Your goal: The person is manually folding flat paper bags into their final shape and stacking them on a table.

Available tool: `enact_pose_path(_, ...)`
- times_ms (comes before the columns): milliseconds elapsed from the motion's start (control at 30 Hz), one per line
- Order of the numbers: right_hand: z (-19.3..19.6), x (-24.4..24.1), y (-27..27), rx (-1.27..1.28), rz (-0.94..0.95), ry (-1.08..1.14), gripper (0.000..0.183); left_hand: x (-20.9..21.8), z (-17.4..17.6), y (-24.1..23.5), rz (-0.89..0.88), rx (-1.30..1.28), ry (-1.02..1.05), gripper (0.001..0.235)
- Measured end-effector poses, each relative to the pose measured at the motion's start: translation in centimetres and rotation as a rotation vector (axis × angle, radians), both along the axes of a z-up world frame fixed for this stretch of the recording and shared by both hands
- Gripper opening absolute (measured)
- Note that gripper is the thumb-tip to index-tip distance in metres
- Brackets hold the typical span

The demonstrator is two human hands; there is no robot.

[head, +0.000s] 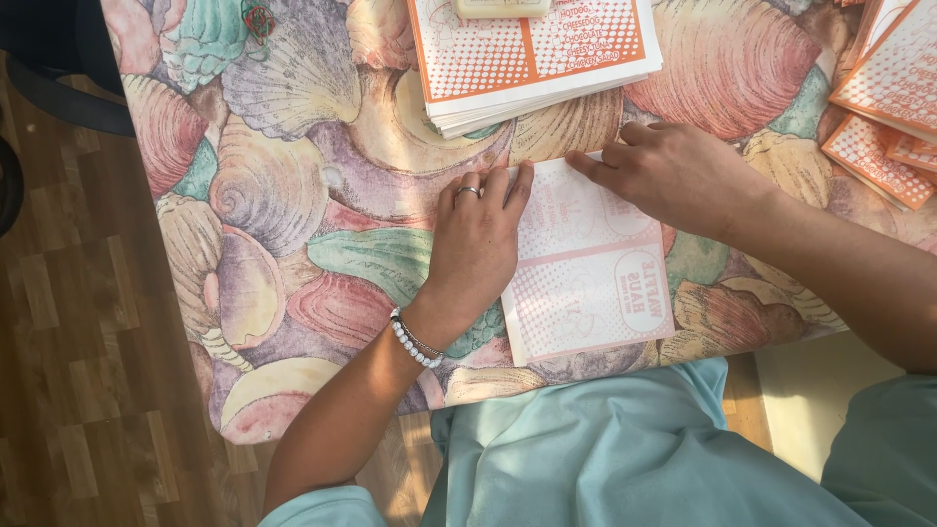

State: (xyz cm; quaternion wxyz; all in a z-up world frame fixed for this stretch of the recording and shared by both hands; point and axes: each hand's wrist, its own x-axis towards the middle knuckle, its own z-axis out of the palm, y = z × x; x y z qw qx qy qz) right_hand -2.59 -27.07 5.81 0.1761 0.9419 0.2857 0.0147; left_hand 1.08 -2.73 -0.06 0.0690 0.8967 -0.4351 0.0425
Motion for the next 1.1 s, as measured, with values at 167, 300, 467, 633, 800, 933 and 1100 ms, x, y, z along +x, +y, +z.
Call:
enact_pose_path(167,0.0,0.4,0.1,-0.021,0.008,0.011,0.039,-0.4,0.5,-0.4,0.004,0.083,-0.031,0.06)
enact_pose_path(300,-0.2,0.4,0.1,-0.046,0.017,0.015,0.04,-0.7,0.2,-0.6,0.022,0.121,-0.078,0.06)
enact_pose_path(467,0.2,0.3,0.4,-0.058,0.006,0.011,0.05,-0.4,0.3,-0.6,0.023,0.11,-0.076,0.059)
enact_pose_path(633,-0.3,0.3,0.1,-0.074,0.007,0.039,0.05,-0.3,1.5,-0.6,-0.009,0.089,-0.051,0.059)
enact_pose_path(800,-0.6,0.4,-0.2,-0.059,0.017,0.02,0.049,0.4,1.6,-0.8,-0.02,0.047,-0.009,0.055)
enact_pose_path(933,-1.2,0.3,-0.6,-0.03,0.033,-0.035,0.036,0.5,1.8,-1.0,-0.02,0.044,0.015,0.055)
enact_pose_path(1100,-2.2,0.5,-1.7,-0.005,0.023,-0.019,0.02,0.5,2.4,-0.9,-0.026,0.066,0.02,0.057)
